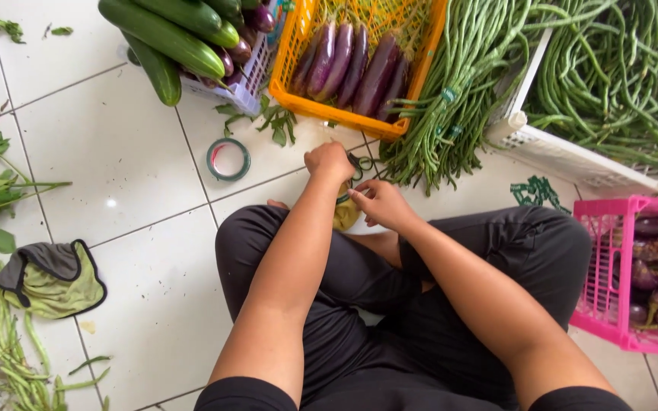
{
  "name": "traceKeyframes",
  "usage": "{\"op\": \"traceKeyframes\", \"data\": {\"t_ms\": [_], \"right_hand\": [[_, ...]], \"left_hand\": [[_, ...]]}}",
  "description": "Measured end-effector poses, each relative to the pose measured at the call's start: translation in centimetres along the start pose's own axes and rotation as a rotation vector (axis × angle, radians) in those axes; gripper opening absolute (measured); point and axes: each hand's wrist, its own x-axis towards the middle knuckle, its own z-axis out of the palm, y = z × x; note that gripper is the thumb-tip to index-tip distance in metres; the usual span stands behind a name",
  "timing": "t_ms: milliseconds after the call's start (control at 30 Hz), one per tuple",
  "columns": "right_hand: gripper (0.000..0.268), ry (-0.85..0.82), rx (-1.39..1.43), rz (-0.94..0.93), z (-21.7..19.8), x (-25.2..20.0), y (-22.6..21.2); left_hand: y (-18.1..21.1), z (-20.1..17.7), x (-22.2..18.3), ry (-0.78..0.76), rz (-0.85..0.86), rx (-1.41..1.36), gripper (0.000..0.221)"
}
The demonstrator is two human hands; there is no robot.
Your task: Bundling long beans with tape and wiping eggplants with a cloth to prepare them for sale.
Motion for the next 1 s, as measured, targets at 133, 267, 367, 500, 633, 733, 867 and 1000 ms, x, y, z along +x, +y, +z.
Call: {"op": "traceKeyframes", "data": {"t_ms": [133,267,367,500,633,733,867,1000], "right_hand": [[0.052,-0.051,0.082,0.038,0.3,1.4,0.7],[0.058,-0.090,0.102,0.076,0.6,2.5,2.2],[0.058,-0.095,0.103,0.100,0.8,2.6,2.8],[0.047,-0.098,0.274,0.162,0.9,2.6,2.9],[0.036,-0.078,0.294,0.127,0.4,2.5,2.7],[0.026,-0.046,0.185,-0.049,-0.7,3.0,3.1],[0.016,-0.006,0.230,-0.362,-4.1,-0.7,-0.8],[0.012,-0.007,0.320,-0.473,-7.3,-3.6,-3.7]], "left_hand": [[0.4,-0.3,-0.4,-0.034,-0.021,0.000,0.035],[0.4,-0.2,-0.6,-0.020,-0.024,-0.053,0.035],[0.2,0.8,-0.1,-0.010,0.003,-0.054,0.032],[0.0,1.3,0.3,0.008,0.025,-0.067,0.028],[-0.3,-0.4,-1.5,0.061,0.059,-0.181,0.020],[-0.8,-3.7,-4.5,0.105,0.110,-0.360,0.024],[-0.5,-10.4,-13.5,0.150,0.309,-0.653,0.027],[-0.7,-11.1,-13.9,0.123,0.710,-0.873,0.027]]}}
